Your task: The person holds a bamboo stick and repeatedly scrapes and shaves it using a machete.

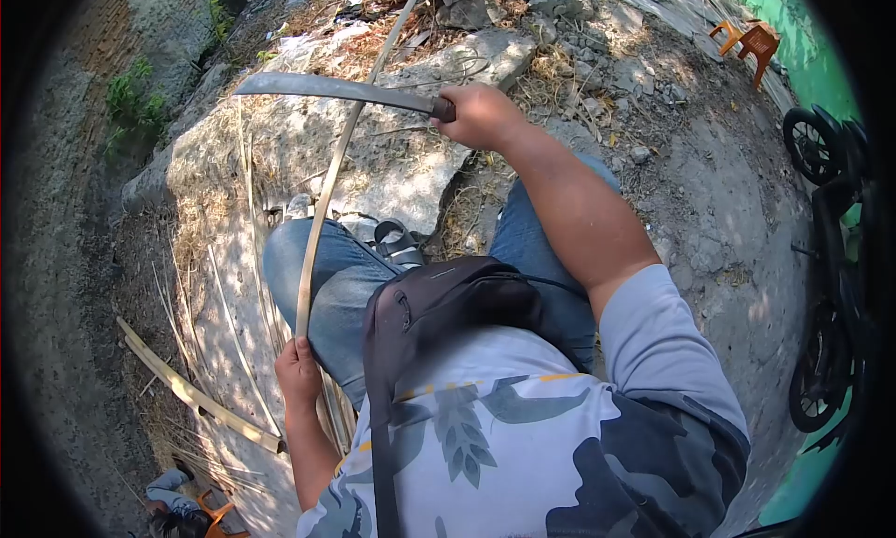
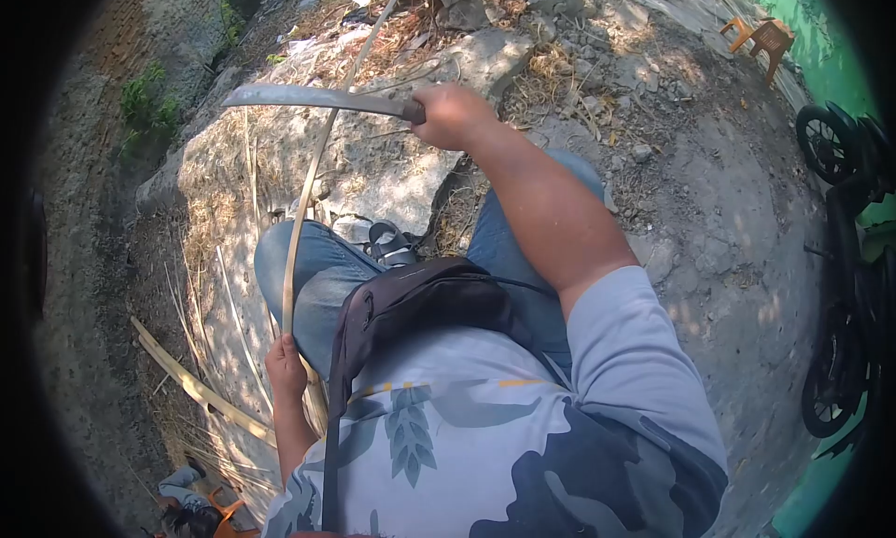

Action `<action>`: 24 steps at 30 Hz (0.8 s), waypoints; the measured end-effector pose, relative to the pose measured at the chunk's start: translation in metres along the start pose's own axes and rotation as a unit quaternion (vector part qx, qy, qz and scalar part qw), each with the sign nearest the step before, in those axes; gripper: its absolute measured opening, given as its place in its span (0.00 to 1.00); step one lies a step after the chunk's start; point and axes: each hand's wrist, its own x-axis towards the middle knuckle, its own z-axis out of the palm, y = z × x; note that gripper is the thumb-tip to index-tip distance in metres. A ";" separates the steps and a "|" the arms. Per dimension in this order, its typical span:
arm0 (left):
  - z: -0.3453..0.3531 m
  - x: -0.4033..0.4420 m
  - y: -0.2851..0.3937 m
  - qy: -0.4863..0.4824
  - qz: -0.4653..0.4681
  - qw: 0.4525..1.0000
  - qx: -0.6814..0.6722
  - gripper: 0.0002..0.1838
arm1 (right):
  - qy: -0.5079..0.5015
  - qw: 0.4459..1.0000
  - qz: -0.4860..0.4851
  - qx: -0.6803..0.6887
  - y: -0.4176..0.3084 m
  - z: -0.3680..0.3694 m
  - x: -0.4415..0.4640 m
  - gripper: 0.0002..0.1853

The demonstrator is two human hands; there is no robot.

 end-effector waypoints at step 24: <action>0.002 0.001 0.006 -0.004 0.015 1.000 -0.021 0.31 | 0.032 0.997 0.070 0.033 -0.001 0.001 -0.001 0.18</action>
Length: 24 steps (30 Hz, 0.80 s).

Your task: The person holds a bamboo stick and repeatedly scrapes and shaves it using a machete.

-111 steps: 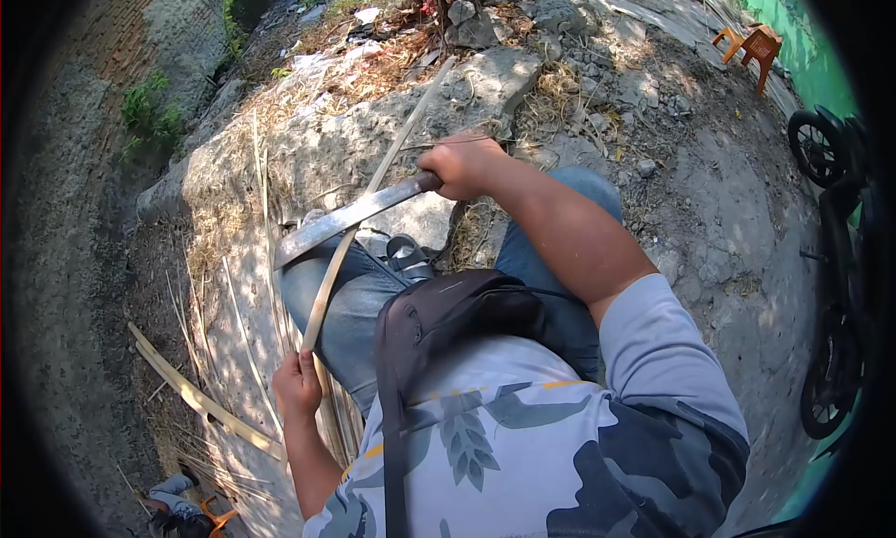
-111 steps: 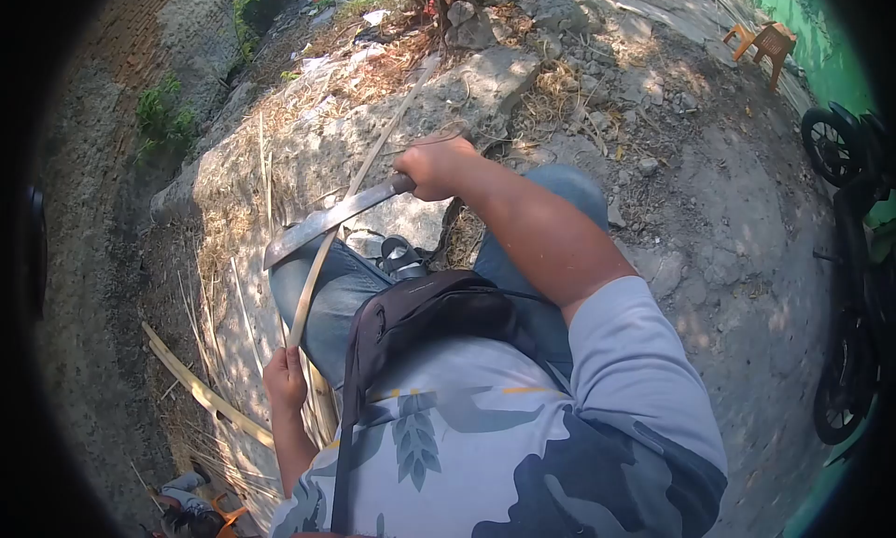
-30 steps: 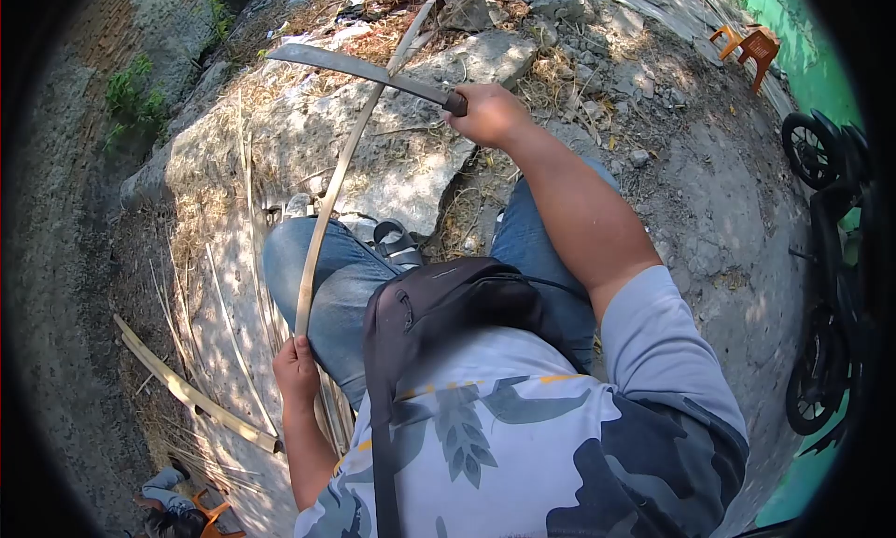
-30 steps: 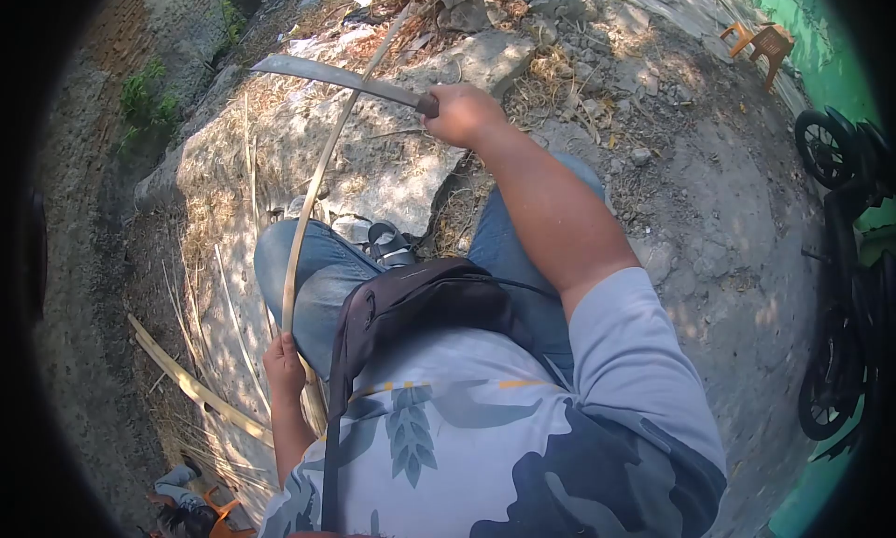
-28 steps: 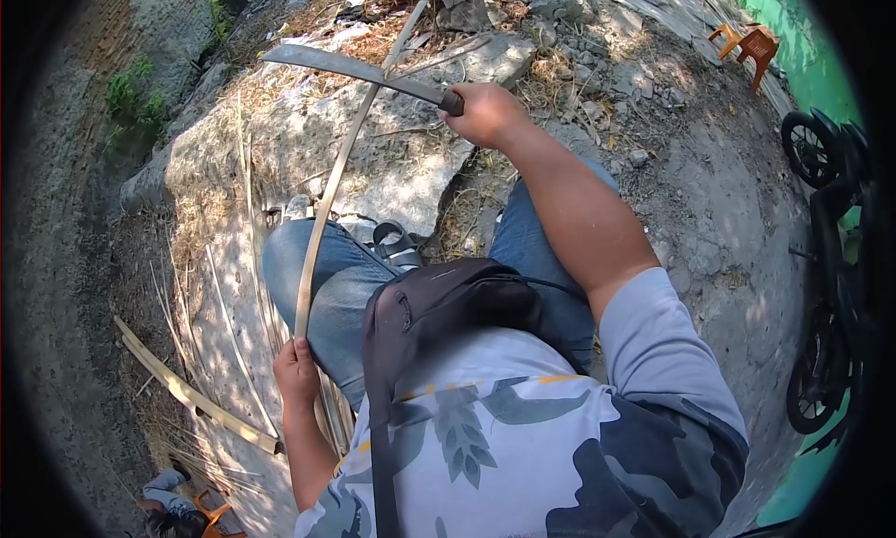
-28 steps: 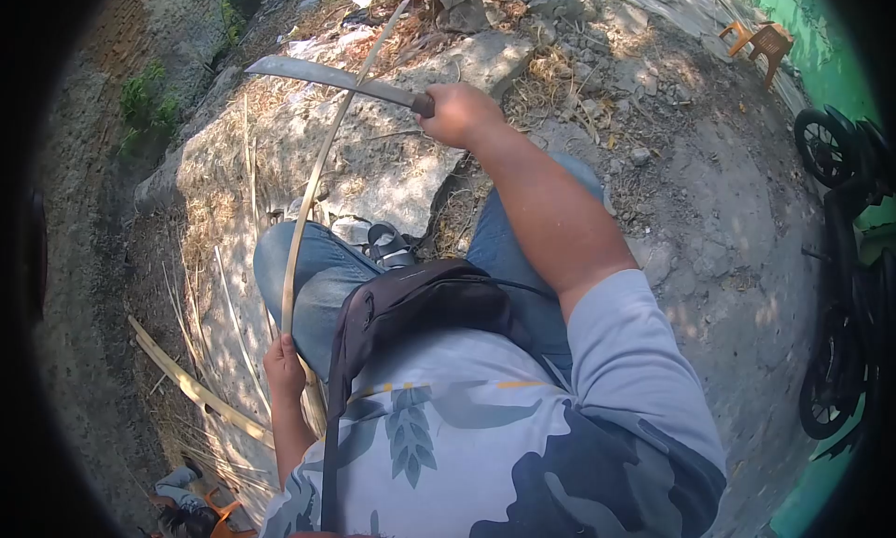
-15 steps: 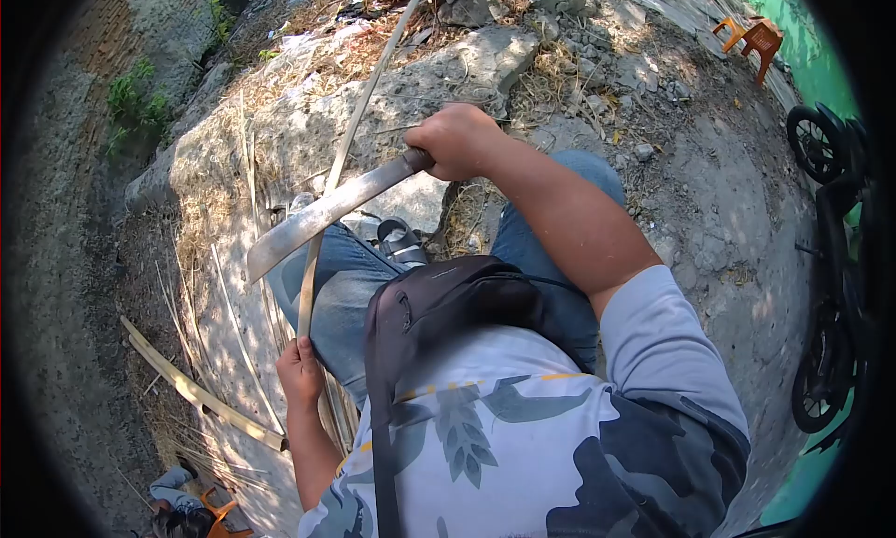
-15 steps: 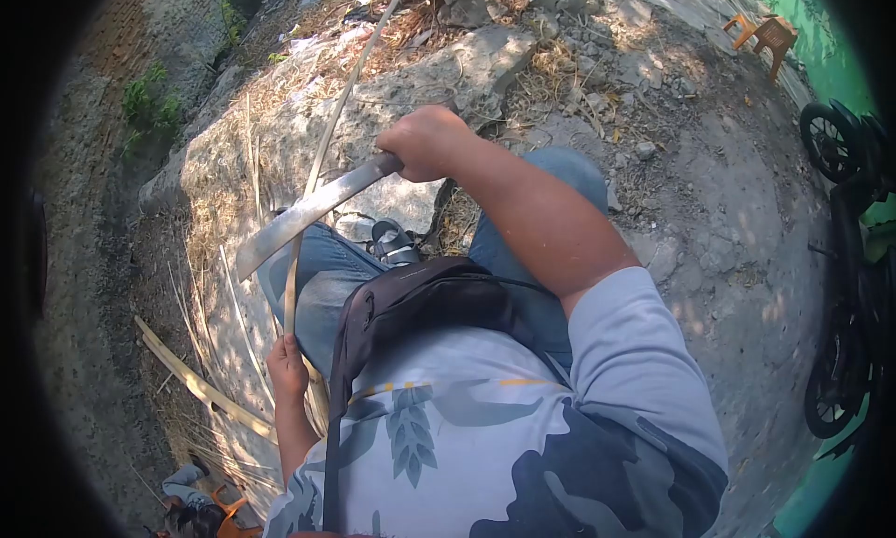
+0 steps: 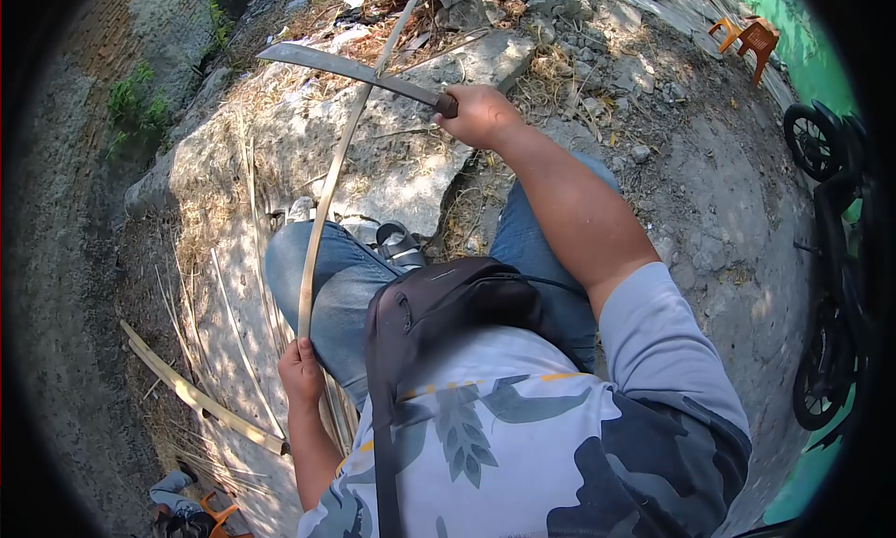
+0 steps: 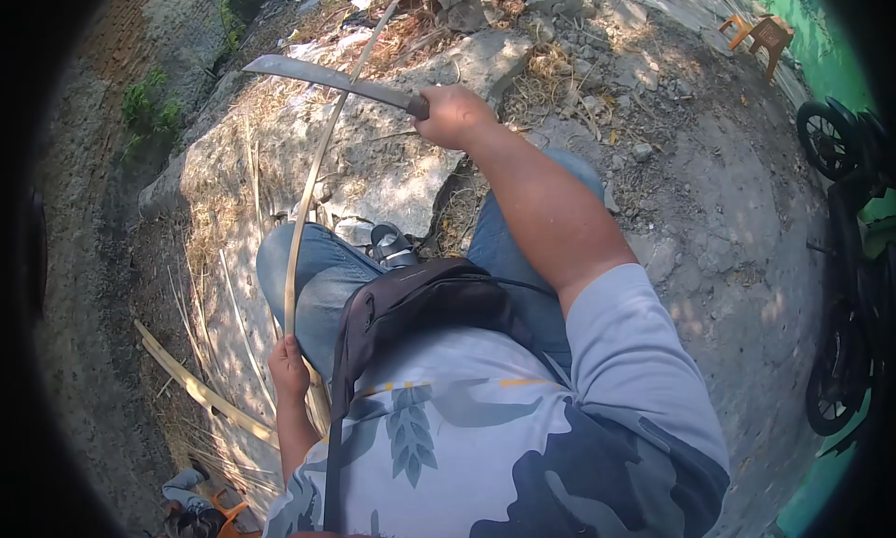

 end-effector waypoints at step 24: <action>0.001 0.001 -0.003 0.007 0.000 1.000 0.024 0.29 | -0.063 0.973 -0.171 -0.143 -0.014 0.001 -0.013 0.11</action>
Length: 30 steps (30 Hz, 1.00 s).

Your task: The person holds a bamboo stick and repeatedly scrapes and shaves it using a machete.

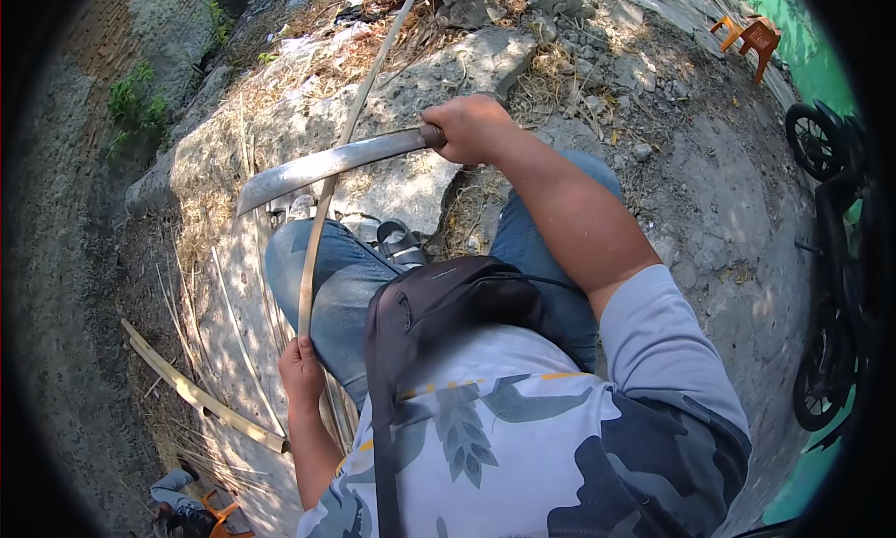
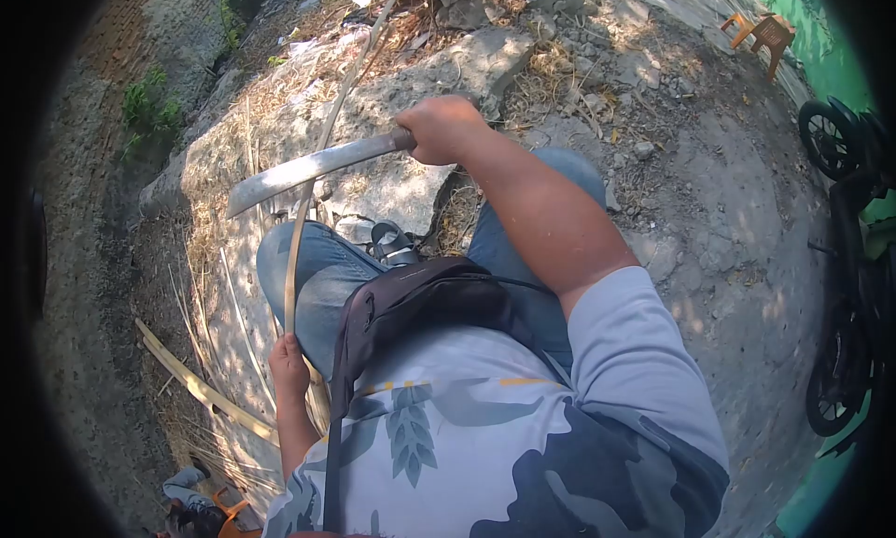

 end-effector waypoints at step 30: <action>-0.001 -0.001 -0.003 -0.001 -0.017 0.999 0.033 0.31 | 0.034 0.996 0.012 0.079 0.012 0.011 0.002 0.17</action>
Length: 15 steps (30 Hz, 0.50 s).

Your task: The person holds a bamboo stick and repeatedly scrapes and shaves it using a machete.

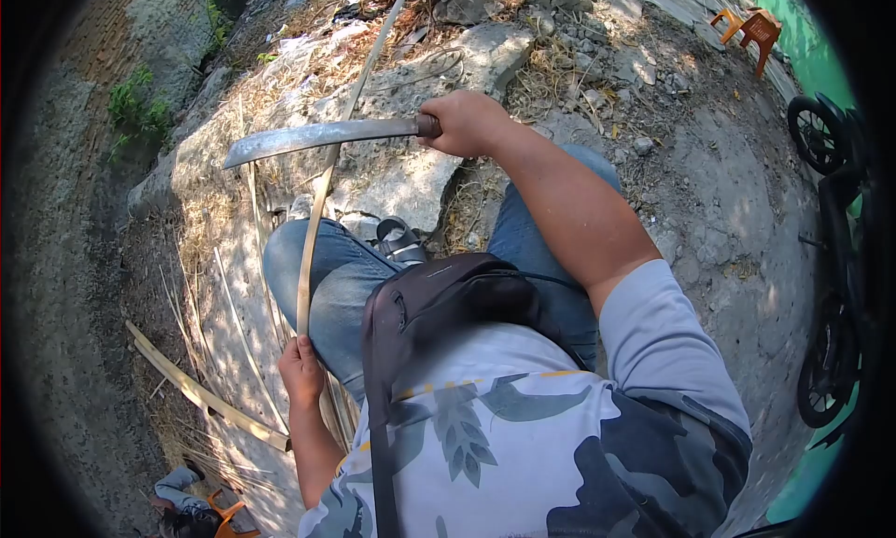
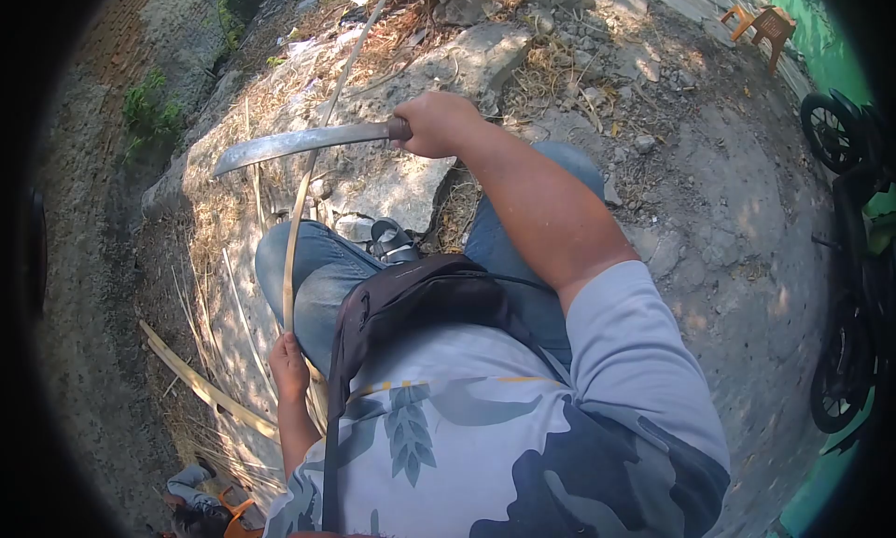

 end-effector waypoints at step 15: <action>0.002 -0.001 0.003 0.004 -0.009 1.000 -0.004 0.29 | 0.028 0.998 -0.029 -0.038 -0.001 -0.001 -0.003 0.13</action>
